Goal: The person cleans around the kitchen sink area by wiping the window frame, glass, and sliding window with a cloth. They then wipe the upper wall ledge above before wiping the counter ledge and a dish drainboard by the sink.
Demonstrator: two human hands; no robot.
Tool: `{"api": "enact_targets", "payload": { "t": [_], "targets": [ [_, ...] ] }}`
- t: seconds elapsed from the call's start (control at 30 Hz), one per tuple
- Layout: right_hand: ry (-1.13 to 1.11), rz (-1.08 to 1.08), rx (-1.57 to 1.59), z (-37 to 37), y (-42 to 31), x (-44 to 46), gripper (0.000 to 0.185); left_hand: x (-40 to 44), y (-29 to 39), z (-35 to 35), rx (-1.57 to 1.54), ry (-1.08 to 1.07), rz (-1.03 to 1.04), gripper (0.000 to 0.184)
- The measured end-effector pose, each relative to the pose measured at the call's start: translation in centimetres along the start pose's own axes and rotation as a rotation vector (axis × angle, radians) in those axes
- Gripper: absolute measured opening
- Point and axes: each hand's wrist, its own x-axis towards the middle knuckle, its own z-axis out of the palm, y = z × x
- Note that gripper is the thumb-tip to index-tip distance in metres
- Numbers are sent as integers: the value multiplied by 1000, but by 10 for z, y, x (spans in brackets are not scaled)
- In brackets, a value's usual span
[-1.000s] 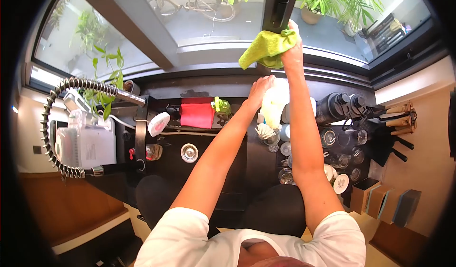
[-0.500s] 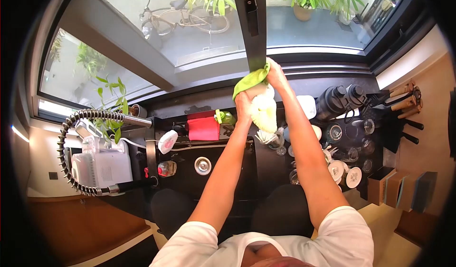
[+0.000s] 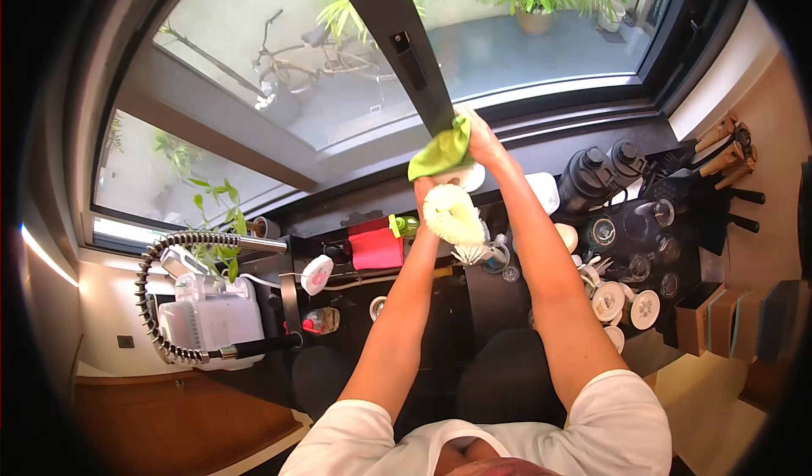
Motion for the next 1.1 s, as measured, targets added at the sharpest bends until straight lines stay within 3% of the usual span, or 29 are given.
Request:
{"api": "enact_targets", "payload": {
  "t": [0.1, 0.13, 0.17, 0.2, 0.27, 0.33, 0.4, 0.47, 0.5, 0.53, 0.67, 0.7, 0.77, 0.8, 0.87, 0.93, 1.0, 1.03, 1.1],
  "targets": [
    [90, 81, -86, -19, -5, -4, 31, 4, 8, -25, 325, -93, -125, 66],
    [212, 199, 254, -26, 7, 2, 31, 8, -14, -36, 257, -227, -148, 57],
    [304, 238, 148, -39, -9, 8, 32, 12, -6, -55, 348, -402, -168, 51],
    [397, 280, 42, -52, -27, 14, 35, 18, 27, -80, 462, -615, -150, 45],
    [610, 285, 49, -69, -30, 27, 43, 33, 102, -109, 390, -766, -71, 34],
    [686, 279, 56, -86, -39, 35, 42, 45, 179, -117, 111, -681, 13, 30],
    [872, 282, 152, -94, -46, 42, 40, 64, 247, -120, 214, -564, 380, 30],
    [950, 333, 650, -102, -44, 51, 26, 84, 291, -115, 346, -325, 855, 29],
    [912, 365, 822, -109, -45, 51, 24, 90, 316, -115, 427, -245, 973, 26],
    [865, 401, 994, -115, -55, 49, 22, 99, 332, -113, 496, -179, 1047, 28],
    [782, 290, 1075, -123, -75, 57, 21, 151, 363, -98, 925, 29, 1275, 47],
    [843, 359, 1076, -124, -84, 63, 23, 166, 368, -94, 1017, 80, 1319, 51],
    [1011, 116, 725, -118, -53, 104, 29, 196, 382, -88, 1148, 106, 1338, 53],
    [1111, 29, 271, -114, -69, 124, 44, 208, 390, -86, 1153, 132, 1362, 52],
    [1203, -201, -63, -101, -130, 171, 65, 210, 425, -90, 1104, 188, 1325, 53],
    [1025, -467, -100, -94, -178, 207, 63, 225, 445, -89, 1005, 228, 1307, 58],
    [1097, -440, -552, -76, -187, 241, 48, 235, 455, -82, 1033, 246, 1250, 58],
    [991, -412, -619, -80, -180, 239, 50, 235, 459, -75, 1080, 215, 1178, 57],
    [767, -354, -744, -82, -160, 220, 58, 244, 453, -62, 1205, 406, 1308, 57]
  ]
}}
